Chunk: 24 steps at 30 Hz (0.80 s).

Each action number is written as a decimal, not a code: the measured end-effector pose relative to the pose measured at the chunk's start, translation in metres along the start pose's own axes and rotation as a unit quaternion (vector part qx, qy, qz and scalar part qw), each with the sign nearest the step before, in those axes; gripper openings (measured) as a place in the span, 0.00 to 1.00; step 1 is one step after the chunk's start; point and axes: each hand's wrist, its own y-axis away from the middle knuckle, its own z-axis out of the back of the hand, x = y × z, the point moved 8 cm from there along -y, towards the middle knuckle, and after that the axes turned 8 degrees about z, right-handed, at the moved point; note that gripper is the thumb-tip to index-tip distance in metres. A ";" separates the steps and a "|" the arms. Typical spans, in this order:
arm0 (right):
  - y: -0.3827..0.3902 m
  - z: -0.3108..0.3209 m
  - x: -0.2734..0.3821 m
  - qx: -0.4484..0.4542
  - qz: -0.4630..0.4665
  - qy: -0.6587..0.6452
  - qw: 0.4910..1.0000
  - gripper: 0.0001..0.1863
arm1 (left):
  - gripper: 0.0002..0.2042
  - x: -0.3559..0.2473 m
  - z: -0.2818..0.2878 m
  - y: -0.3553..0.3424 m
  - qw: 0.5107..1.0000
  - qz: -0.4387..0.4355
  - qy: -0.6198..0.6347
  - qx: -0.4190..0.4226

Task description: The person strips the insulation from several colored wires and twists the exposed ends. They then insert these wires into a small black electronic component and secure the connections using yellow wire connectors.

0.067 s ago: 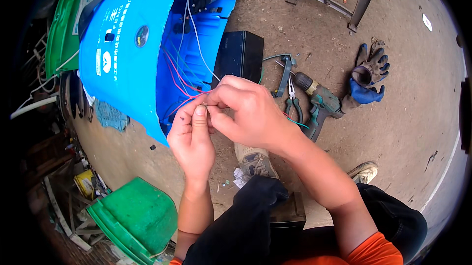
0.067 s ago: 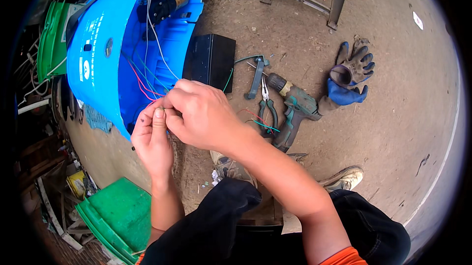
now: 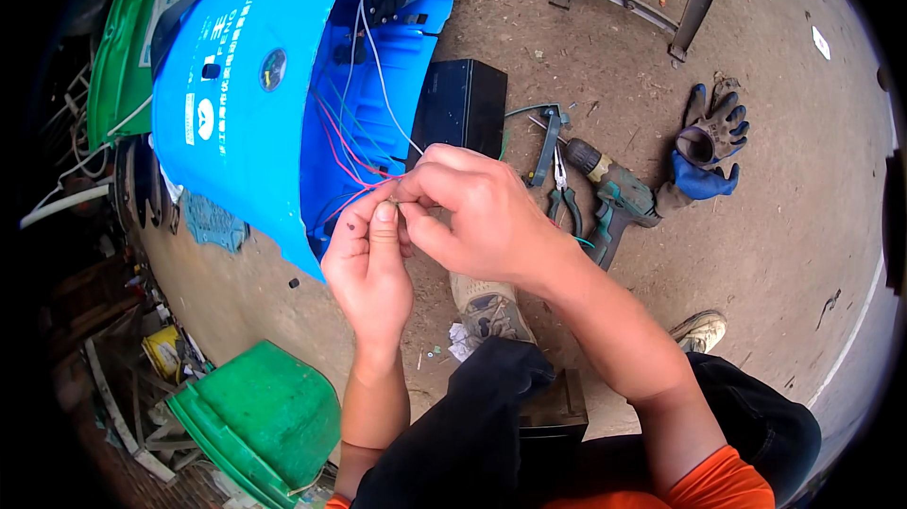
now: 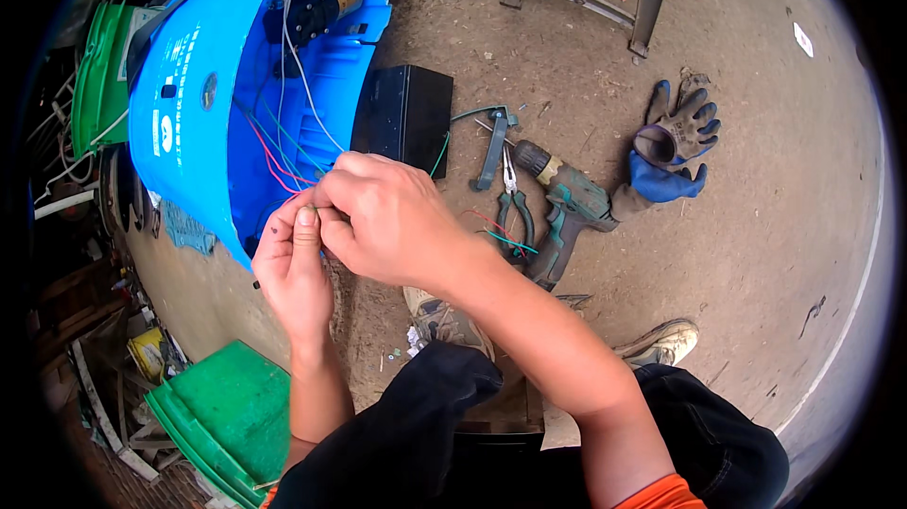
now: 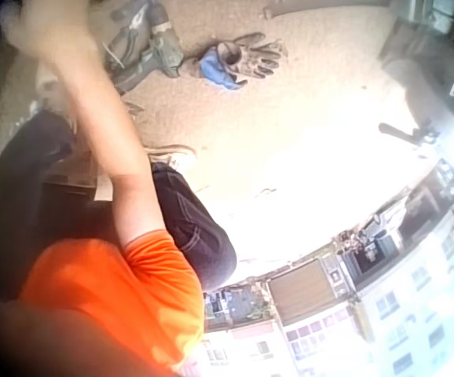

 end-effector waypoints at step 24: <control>0.003 -0.002 0.001 -0.105 0.070 0.080 0.989 0.08 | 0.10 0.001 0.003 -0.008 1.000 -0.006 -0.014 0.011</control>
